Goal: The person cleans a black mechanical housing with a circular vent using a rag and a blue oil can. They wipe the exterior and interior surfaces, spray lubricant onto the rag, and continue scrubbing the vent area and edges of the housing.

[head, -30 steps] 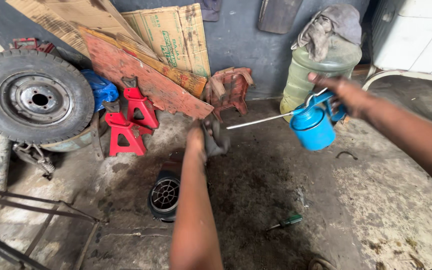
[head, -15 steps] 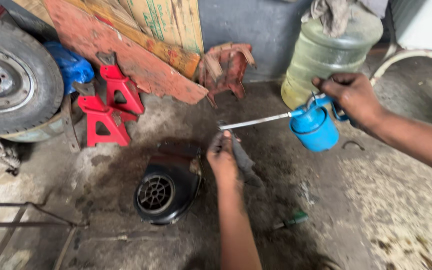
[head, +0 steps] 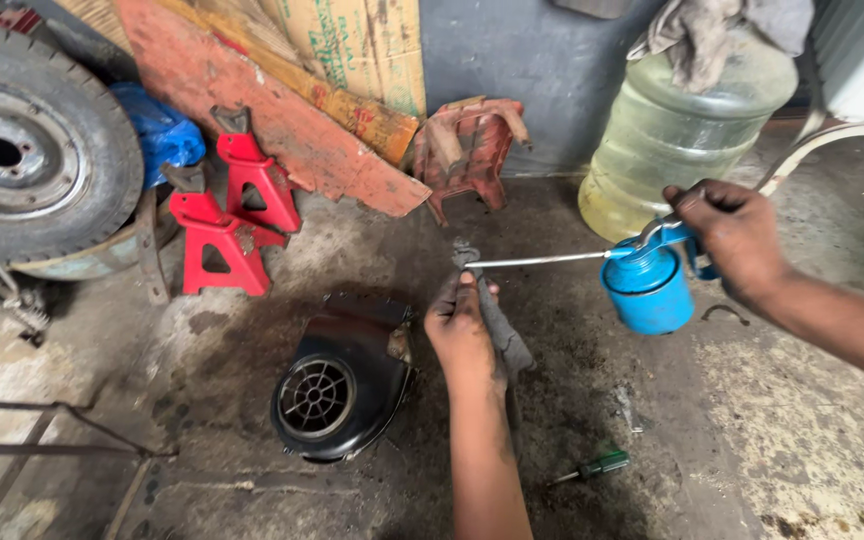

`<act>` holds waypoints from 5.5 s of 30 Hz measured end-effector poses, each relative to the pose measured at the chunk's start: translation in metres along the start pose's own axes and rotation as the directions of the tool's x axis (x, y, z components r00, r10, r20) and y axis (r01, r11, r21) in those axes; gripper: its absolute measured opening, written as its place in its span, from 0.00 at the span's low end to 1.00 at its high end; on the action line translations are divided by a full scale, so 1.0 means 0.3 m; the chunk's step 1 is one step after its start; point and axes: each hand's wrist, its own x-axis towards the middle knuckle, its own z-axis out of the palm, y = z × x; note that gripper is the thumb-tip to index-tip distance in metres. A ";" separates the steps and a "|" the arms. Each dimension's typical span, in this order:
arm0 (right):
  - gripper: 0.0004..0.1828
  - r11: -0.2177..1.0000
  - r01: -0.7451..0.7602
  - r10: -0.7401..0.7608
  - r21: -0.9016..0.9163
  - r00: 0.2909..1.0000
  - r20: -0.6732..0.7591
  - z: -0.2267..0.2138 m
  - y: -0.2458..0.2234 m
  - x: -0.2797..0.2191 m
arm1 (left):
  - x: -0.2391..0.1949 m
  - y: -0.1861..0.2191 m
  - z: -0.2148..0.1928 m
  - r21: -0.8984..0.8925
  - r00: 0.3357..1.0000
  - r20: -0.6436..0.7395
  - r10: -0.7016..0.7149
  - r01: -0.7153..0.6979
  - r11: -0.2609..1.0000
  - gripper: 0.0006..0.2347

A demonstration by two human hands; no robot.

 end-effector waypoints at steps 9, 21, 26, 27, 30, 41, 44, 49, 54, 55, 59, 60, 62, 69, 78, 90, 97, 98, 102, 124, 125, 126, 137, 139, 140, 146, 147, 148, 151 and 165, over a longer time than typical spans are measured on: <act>0.13 0.999 0.027 -0.028 -0.018 0.998 -0.062 0.023 0.048 -0.005 | -0.028 0.044 0.024 0.000 1.000 0.005 -0.024 0.024 1.000 0.09; 0.14 0.999 0.030 -0.031 -0.032 0.998 -0.046 0.039 0.072 -0.014 | -0.052 0.098 0.042 0.037 0.998 -0.008 -0.059 0.059 0.998 0.09; 0.13 0.999 0.023 -0.023 -0.026 0.999 -0.037 0.037 0.068 -0.017 | -0.065 0.120 0.055 0.043 0.998 -0.002 -0.063 0.063 0.997 0.09; 0.13 1.000 0.017 -0.018 -0.018 0.999 -0.039 0.036 0.069 -0.016 | -0.066 0.124 0.056 0.047 0.998 0.000 -0.067 0.067 0.997 0.09; 0.13 1.000 0.010 -0.010 -0.006 0.999 -0.040 0.035 0.081 -0.015 | -0.071 0.130 0.061 0.041 0.996 -0.013 -0.089 0.090 0.995 0.08; 0.13 0.999 0.036 -0.037 -0.014 0.998 -0.042 0.042 0.120 -0.012 | -0.062 0.115 0.056 0.046 0.992 -0.037 -0.123 0.125 0.991 0.09; 0.13 0.999 0.019 -0.020 -0.031 0.999 -0.047 0.043 0.116 -0.013 | -0.068 0.123 0.060 0.043 0.986 -0.059 -0.153 0.156 0.987 0.09; 0.13 1.000 -0.030 0.030 0.008 0.998 -0.054 0.053 0.093 -0.025 | -0.068 0.131 0.062 0.032 0.988 -0.064 -0.138 0.140 0.990 0.08; 0.13 0.999 -0.034 0.034 -0.003 0.998 -0.046 0.055 0.093 -0.034 | -0.071 0.138 0.060 0.055 0.982 -0.076 -0.173 0.177 0.983 0.08; 0.14 1.000 -0.019 0.018 -0.016 0.999 -0.044 0.057 0.098 -0.032 | -0.071 0.139 0.060 0.062 0.982 -0.076 -0.172 0.177 0.982 0.08; 0.14 0.999 0.001 -0.003 -0.039 0.999 -0.036 0.058 0.103 -0.026 | -0.070 0.145 0.057 0.102 0.979 -0.088 -0.182 0.191 0.976 0.08; 0.14 0.999 -0.010 0.008 -0.041 0.999 -0.034 0.059 0.101 -0.027 | -0.070 0.145 0.057 0.099 0.979 -0.091 -0.184 0.193 0.976 0.08; 0.13 0.998 -0.032 0.031 -0.045 0.999 -0.031 0.059 0.096 -0.027 | -0.070 0.144 0.056 0.091 0.979 -0.089 -0.181 0.189 0.978 0.08; 0.13 1.000 -0.019 0.019 -0.006 1.000 -0.025 0.066 0.097 -0.028 | -0.062 0.135 0.049 0.052 0.981 -0.082 -0.176 0.181 0.982 0.08; 0.20 0.997 -0.055 0.059 0.058 0.996 -0.073 0.082 0.074 -0.041 | -0.036 0.080 0.026 -0.016 0.982 -0.098 -0.162 0.161 0.987 0.08; 0.21 0.971 -0.162 0.232 0.177 0.815 -0.531 -0.066 0.673 0.141 | -0.005 0.038 -0.032 0.128 0.985 -0.089 -0.148 0.159 0.979 0.12; 0.15 0.867 -0.405 0.497 0.289 0.686 -0.531 0.042 0.968 -0.028 | 0.051 -0.027 -0.134 0.112 0.992 -0.062 -0.107 0.114 0.987 0.12; 0.15 0.855 -0.425 0.518 0.297 0.671 -0.531 0.070 0.972 -0.042 | 0.058 -0.039 -0.156 0.161 0.996 -0.050 -0.073 0.080 0.984 0.12; 0.12 0.829 -0.463 0.558 0.313 0.652 -0.512 0.111 0.963 -0.090 | 0.062 -0.056 -0.173 0.237 0.999 -0.025 -0.033 0.038 0.971 0.11; 0.12 0.850 0.063 0.202 0.523 0.878 -0.434 0.143 0.666 -0.148 | -0.095 0.128 0.069 0.652 0.971 0.154 0.184 -0.240 0.719 0.10; 0.13 0.880 -0.195 0.312 0.433 0.925 -0.217 0.197 0.570 -0.160 | -0.094 0.133 0.073 0.634 0.969 0.201 0.146 -0.242 0.734 0.10; 0.21 0.821 -0.322 0.363 0.471 0.932 0.005 0.261 0.482 -0.182 | -0.104 0.137 0.067 0.621 0.965 0.243 0.102 -0.235 0.748 0.10; 0.20 0.552 -0.516 0.485 0.655 0.838 0.250 0.470 0.093 -0.387 | -0.141 0.116 0.028 0.742 0.889 0.457 -0.026 -0.365 0.562 0.11; 0.19 0.616 -0.484 0.490 0.622 0.853 0.179 0.461 0.085 -0.398 | -0.157 0.127 0.038 0.774 0.880 0.469 -0.070 -0.371 0.512 0.11; 0.17 0.619 -0.469 0.486 0.630 0.859 0.161 0.456 0.086 -0.404 | -0.168 0.132 0.046 0.798 0.886 0.454 -0.094 -0.358 0.486 0.11; 0.09 0.669 -0.378 0.428 0.640 0.900 0.085 0.433 0.206 -0.400 | -0.179 0.132 0.076 0.856 0.899 0.405 -0.168 -0.308 0.416 0.09; 0.09 0.648 -0.369 0.405 0.666 0.908 0.109 0.425 0.235 -0.389 | -0.175 0.121 0.072 0.847 0.898 0.411 -0.156 -0.313 0.430 0.08; 0.10 0.627 -0.356 0.380 0.693 0.916 0.128 0.418 0.260 -0.379 | -0.168 0.111 0.065 0.836 0.896 0.421 -0.145 -0.321 0.444 0.08; 0.10 0.558 -0.344 0.398 0.755 0.909 0.120 0.395 0.307 -0.360 | -0.145 0.079 0.029 0.849 0.897 0.391 -0.206 -0.265 0.458 0.10; 0.09 0.437 -0.262 0.374 0.860 0.923 0.091 0.358 0.294 -0.355 | -0.101 0.022 -0.047 0.843 0.861 0.406 -0.306 -0.223 0.490 0.10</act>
